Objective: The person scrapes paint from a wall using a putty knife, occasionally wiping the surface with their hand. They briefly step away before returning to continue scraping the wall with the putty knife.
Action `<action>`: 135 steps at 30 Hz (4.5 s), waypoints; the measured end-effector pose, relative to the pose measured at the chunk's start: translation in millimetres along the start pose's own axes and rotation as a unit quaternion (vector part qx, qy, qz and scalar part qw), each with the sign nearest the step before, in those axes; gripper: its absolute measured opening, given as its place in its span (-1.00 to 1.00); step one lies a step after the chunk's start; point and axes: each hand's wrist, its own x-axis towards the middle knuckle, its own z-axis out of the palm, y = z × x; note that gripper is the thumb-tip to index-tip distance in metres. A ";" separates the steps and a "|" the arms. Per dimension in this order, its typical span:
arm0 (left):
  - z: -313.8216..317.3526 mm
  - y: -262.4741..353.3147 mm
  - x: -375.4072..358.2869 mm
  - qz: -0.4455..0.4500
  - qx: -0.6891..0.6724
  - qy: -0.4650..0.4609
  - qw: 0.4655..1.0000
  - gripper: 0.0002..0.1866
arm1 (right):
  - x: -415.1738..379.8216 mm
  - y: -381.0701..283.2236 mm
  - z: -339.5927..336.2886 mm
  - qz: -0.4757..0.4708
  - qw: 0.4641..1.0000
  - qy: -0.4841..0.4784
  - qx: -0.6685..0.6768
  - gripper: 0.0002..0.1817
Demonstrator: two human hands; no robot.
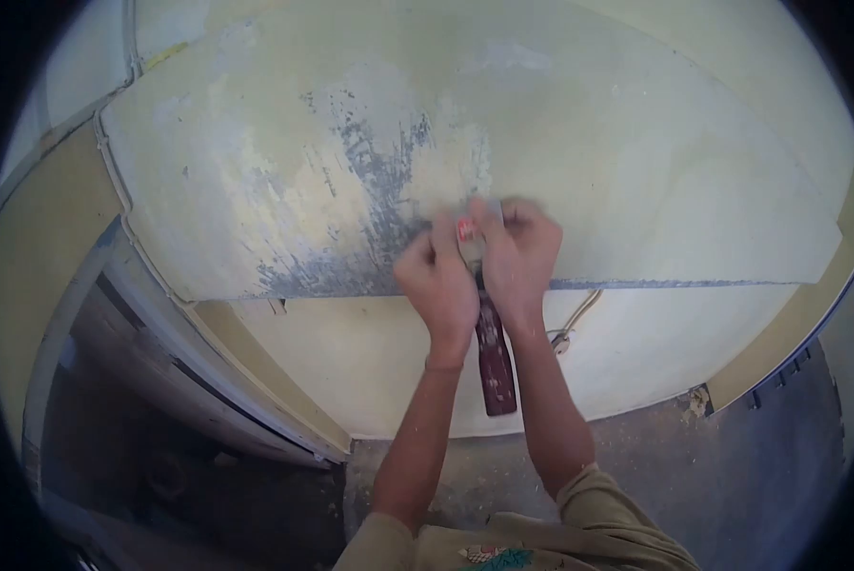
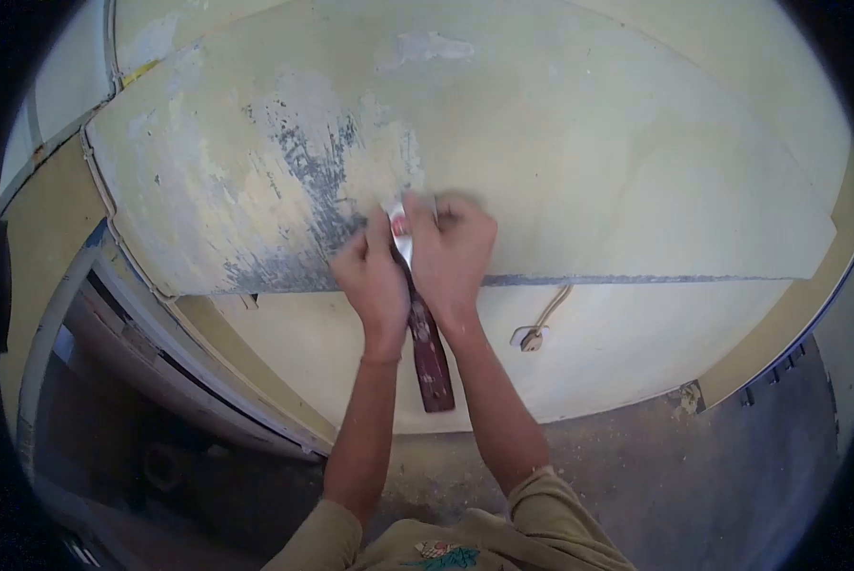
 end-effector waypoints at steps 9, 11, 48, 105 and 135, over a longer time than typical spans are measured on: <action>-1.1 16.0 16.9 0.027 0.026 -0.015 0.999 -0.53 | 18.3 -16.0 13.9 -0.030 0.998 -0.006 -0.060 -0.74; -4.1 14.1 13.3 0.027 -0.011 -0.018 0.999 -0.50 | -0.6 -11.4 11.1 -0.027 1.000 0.005 0.004 -0.74; -25.9 -5.3 9.2 -0.001 0.134 0.008 0.991 -0.50 | -23.7 28.7 15.7 0.005 0.997 0.079 -0.003 -0.65; 26.7 40.7 37.8 0.506 0.214 -0.523 0.652 -0.51 | -118.2 -2.5 -68.2 0.379 0.740 -0.089 0.548 -0.69; 31.8 57.9 61.3 0.483 0.169 -0.487 0.707 -0.54 | -90.1 -22.1 -56.1 0.364 0.811 -0.099 0.448 -0.66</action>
